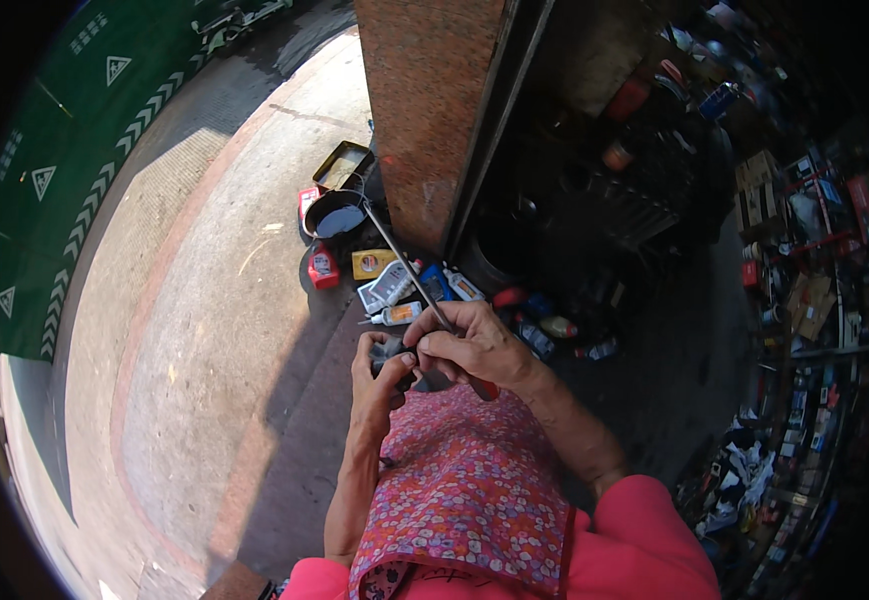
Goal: The person uses a screwdriver to disassemble a small mechanical part, likely a brake caliper, in a cluttered workshop. They remove screws and separate the housing from the internal components.
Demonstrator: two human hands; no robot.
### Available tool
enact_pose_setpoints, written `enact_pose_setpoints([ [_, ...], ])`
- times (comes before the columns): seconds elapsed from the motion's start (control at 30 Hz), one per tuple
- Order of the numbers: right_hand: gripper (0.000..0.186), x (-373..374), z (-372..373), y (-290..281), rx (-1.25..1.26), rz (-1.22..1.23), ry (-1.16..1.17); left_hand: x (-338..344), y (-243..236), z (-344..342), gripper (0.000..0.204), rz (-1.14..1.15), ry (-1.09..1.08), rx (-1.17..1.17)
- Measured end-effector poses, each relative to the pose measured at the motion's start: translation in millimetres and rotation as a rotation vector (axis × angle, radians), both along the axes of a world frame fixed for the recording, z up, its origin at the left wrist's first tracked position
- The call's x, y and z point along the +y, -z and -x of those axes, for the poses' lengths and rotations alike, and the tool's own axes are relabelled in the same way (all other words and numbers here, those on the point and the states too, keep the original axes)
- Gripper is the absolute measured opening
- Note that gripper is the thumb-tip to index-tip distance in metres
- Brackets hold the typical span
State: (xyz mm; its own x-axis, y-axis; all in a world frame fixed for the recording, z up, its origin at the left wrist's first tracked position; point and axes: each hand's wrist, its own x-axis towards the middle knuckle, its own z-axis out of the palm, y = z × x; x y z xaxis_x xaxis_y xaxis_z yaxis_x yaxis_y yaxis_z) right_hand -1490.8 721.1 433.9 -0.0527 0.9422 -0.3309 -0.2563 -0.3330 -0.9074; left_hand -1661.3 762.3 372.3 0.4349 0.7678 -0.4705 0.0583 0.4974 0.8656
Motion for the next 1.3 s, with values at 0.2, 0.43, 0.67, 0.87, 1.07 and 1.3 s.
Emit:
enact_pose_setpoints([
  [0.2,0.014,7.2,1.4,7.7,-0.054,0.043,-0.066,2.1,14.2,1.8,0.040,-0.106,0.010,0.027],
  [0.43,0.016,13.2,2.2,7.3,-0.111,0.076,-0.063,4.9,-1.8,3.7,0.040,-0.070,0.003,0.020],
  [0.67,0.017,11.1,15.2,18.8,-0.208,0.043,0.099,5.0,-1.7,5.4,0.039,0.029,-0.040,-0.022],
  [0.87,0.014,11.9,19.4,8.6,-0.397,0.064,0.130,4.6,-1.6,6.8,0.039,0.031,-0.039,-0.033],
  [1.07,0.013,14.2,19.7,5.4,-0.458,0.033,0.178,4.8,1.5,2.8,0.041,-0.135,-0.041,-0.004],
  [1.3,0.008,19.4,20.0,-1.9,-0.611,-0.030,0.089,2.0,3.1,4.8,0.046,-0.098,-0.064,-0.025],
])
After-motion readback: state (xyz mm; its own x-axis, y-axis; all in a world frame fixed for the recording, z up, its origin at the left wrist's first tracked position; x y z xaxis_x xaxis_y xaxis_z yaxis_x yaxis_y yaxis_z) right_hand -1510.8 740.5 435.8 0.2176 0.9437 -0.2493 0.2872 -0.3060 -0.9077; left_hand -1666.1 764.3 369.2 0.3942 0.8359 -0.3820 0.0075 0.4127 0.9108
